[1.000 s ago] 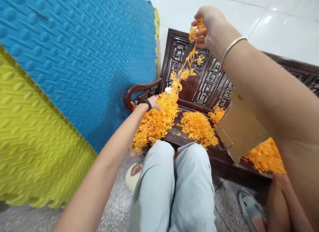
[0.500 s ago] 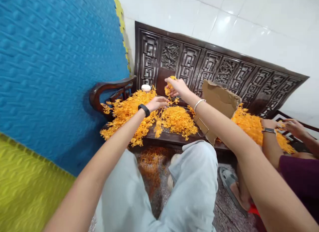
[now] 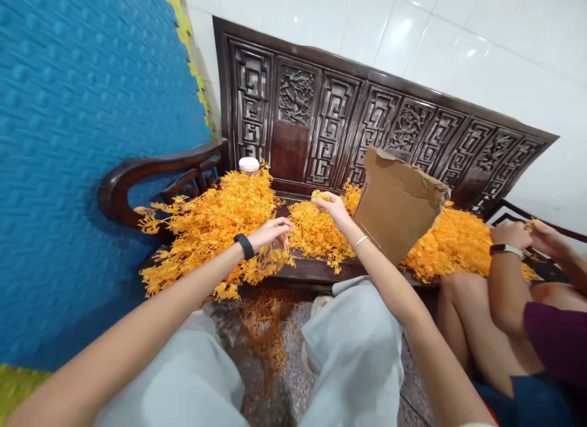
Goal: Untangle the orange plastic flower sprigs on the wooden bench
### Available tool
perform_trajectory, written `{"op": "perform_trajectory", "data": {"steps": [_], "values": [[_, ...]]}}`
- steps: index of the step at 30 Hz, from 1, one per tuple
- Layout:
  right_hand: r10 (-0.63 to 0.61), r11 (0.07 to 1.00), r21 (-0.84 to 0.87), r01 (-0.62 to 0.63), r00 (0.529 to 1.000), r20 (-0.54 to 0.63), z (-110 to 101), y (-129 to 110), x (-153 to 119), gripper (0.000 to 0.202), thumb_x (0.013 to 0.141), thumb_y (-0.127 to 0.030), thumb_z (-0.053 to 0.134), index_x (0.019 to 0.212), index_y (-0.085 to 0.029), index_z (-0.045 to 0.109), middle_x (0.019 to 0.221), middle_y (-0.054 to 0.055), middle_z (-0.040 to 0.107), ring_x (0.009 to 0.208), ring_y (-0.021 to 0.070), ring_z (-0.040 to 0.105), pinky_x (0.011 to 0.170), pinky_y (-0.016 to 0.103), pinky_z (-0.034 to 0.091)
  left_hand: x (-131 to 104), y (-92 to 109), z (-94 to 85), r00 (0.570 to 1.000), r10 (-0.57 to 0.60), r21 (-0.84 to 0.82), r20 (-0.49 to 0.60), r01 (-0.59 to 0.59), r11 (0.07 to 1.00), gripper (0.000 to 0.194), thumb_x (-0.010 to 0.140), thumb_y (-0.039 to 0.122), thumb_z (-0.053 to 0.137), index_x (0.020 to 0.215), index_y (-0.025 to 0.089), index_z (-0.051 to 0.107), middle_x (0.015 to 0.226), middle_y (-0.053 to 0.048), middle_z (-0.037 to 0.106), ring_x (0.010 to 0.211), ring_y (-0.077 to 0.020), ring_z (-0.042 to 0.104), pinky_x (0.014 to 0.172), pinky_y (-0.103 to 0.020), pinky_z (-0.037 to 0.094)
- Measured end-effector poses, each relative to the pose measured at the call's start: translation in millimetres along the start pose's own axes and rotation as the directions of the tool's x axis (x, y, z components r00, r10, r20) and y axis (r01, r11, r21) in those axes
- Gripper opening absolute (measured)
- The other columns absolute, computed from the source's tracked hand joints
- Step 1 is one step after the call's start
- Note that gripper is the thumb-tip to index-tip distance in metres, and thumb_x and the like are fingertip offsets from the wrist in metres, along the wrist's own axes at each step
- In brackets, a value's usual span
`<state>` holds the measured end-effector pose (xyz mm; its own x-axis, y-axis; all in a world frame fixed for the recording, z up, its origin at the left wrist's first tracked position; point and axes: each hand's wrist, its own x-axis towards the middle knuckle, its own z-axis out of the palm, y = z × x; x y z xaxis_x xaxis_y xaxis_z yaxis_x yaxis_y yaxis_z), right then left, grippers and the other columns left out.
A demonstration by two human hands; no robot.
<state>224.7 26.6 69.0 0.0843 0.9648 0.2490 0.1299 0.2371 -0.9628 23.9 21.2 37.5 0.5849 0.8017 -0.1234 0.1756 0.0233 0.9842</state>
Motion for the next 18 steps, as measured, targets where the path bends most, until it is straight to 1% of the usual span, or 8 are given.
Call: {"op": "perform_trajectory", "data": {"steps": [4,8,10,11,13,15,16,18], "values": [[-0.027,0.999,-0.030,0.029,0.998,0.057,16.0,10.5,-5.5,0.028,0.060,-0.036,0.066,0.081,-0.022,0.054,0.072,-0.004,0.058,0.050,0.0079,0.050,0.051,0.022,0.043,-1.5,-2.7,6.4,0.998,0.044,0.055,0.042,-0.047,0.997,0.033,0.071,0.042,0.056,0.094,0.019,0.051,0.039,0.005,0.053,0.045,-0.0155,0.056,0.054,-0.027,0.045],[-0.057,0.990,-0.119,0.072,0.991,0.123,20.2,15.1,-16.9,0.039,0.062,-0.039,0.066,0.097,-0.027,0.052,0.101,0.000,0.058,0.047,0.0068,0.047,0.046,0.024,0.041,0.7,-15.9,8.9,0.995,0.017,0.102,0.099,-0.027,0.994,0.044,0.071,0.047,0.056,0.104,0.018,0.051,0.038,0.005,0.053,0.043,-0.0158,0.055,0.048,-0.026,0.042],[-0.067,0.987,-0.134,0.085,0.988,0.136,16.7,16.0,-20.4,0.040,0.063,-0.039,0.066,0.098,-0.027,0.052,0.109,0.002,0.055,0.050,0.0077,0.048,0.046,0.025,0.041,2.5,-20.1,7.4,0.996,0.031,0.111,0.090,-0.040,0.993,0.047,0.072,0.048,0.053,0.108,0.018,0.052,0.032,0.007,0.047,0.037,-0.0153,0.051,0.045,-0.026,0.041],[-0.058,0.987,-0.139,0.078,0.988,0.140,14.3,16.4,-21.4,0.040,0.063,-0.040,0.066,0.098,-0.026,0.052,0.105,0.002,0.056,0.051,0.0086,0.049,0.048,0.025,0.042,3.2,-20.9,6.2,0.997,0.042,0.113,0.072,-0.049,0.992,0.046,0.073,0.048,0.052,0.109,0.018,0.052,0.029,0.008,0.043,0.033,-0.0147,0.047,0.044,-0.026,0.041],[-0.029,0.986,-0.157,0.053,0.988,0.149,9.2,17.0,-22.7,0.039,0.064,-0.041,0.066,0.097,-0.024,0.053,0.082,0.001,0.059,0.051,0.0106,0.050,0.051,0.027,0.043,3.9,-20.7,3.4,0.998,0.061,0.120,0.025,-0.064,0.991,0.044,0.074,0.047,0.051,0.106,0.017,0.056,0.027,0.009,0.038,0.030,-0.0132,0.043,0.043,-0.026,0.041],[-0.017,0.984,-0.172,0.044,0.987,0.157,5.2,17.2,-24.1,0.041,0.065,-0.042,0.066,0.098,-0.022,0.053,0.060,-0.004,0.051,0.049,0.0118,0.049,0.052,0.027,0.043,3.9,-19.3,0.3,0.996,0.084,0.151,-0.005,-0.082,0.985,0.039,0.074,0.044,0.052,0.097,0.015,0.060,0.031,0.008,0.041,0.034,-0.0124,0.045,0.046,-0.026,0.041],[-0.023,0.984,-0.172,0.050,0.987,0.159,3.8,17.0,-25.2,0.042,0.065,-0.042,0.066,0.099,-0.021,0.053,0.055,-0.005,0.048,0.049,0.0117,0.049,0.052,0.026,0.043,3.7,-18.5,-1.2,0.995,0.102,0.176,-0.013,-0.098,0.980,0.036,0.073,0.043,0.052,0.093,0.014,0.062,0.034,0.006,0.044,0.037,-0.0122,0.047,0.047,-0.026,0.042],[-0.053,0.984,-0.158,0.078,0.986,0.159,1.9,15.6,-28.2,0.043,0.065,-0.041,0.066,0.100,-0.020,0.053,0.062,-0.004,0.052,0.050,0.0102,0.049,0.053,0.026,0.043,2.5,-16.5,-4.3,0.988,0.152,0.228,-0.026,-0.142,0.963,0.032,0.073,0.042,0.052,0.085,0.014,0.062,0.043,0.003,0.051,0.044,-0.0121,0.051,0.051,-0.026,0.042]]}}
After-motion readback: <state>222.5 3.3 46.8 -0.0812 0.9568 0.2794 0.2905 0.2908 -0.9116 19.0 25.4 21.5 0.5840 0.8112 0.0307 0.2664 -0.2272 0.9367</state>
